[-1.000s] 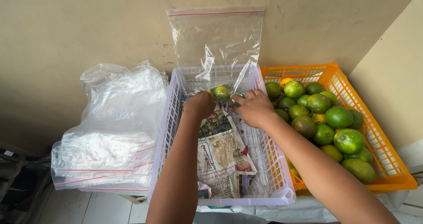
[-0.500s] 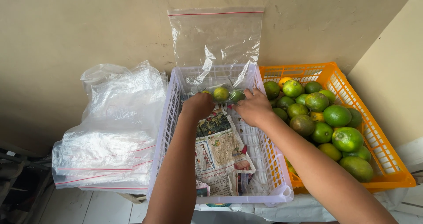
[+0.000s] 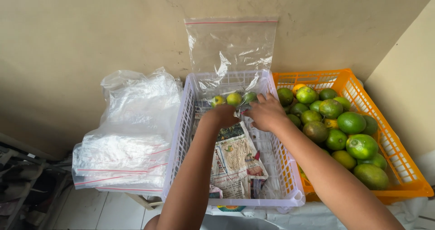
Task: The person places limes from an orange basket into a clear plastic bag inside a white basket. They repeatedly open and close the bag while adding more limes.
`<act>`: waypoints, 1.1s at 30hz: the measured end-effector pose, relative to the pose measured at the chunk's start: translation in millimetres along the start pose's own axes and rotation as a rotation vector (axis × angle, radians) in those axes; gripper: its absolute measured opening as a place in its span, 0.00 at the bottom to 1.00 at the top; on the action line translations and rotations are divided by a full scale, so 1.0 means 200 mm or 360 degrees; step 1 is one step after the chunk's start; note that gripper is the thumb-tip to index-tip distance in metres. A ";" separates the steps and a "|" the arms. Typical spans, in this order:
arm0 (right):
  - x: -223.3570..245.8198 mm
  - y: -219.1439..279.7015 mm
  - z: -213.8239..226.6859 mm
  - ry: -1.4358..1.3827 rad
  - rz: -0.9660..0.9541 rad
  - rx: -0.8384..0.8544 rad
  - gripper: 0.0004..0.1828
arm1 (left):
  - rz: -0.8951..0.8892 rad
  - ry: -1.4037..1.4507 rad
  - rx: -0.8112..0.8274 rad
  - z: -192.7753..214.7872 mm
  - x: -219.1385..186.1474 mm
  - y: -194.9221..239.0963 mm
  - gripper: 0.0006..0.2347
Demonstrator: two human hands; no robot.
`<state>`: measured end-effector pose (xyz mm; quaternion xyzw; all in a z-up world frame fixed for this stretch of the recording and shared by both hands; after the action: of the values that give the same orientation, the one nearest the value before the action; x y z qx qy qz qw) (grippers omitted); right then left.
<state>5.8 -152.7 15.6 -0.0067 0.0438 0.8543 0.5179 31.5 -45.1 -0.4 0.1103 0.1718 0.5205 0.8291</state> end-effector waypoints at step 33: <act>-0.01 0.00 0.04 -0.0164 -0.0054 0.0227 0.27 | 0.0595 -0.0086 -0.1675 -0.37 0.84 1.51 0.14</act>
<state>8.0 -154.0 23.5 0.0735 0.0777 0.8393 0.5330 -180.9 238.2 12.2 -0.2766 -0.1551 0.6712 0.6700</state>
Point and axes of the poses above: each hand's wrist, its own y-axis away from the middle knuckle, its own z-axis out of the back of the hand, x = y × z, the point moved 8 cm from there along -y, towards the middle knuckle, and after that the axes turned 12 degrees about -y, right-handed, at the moved point
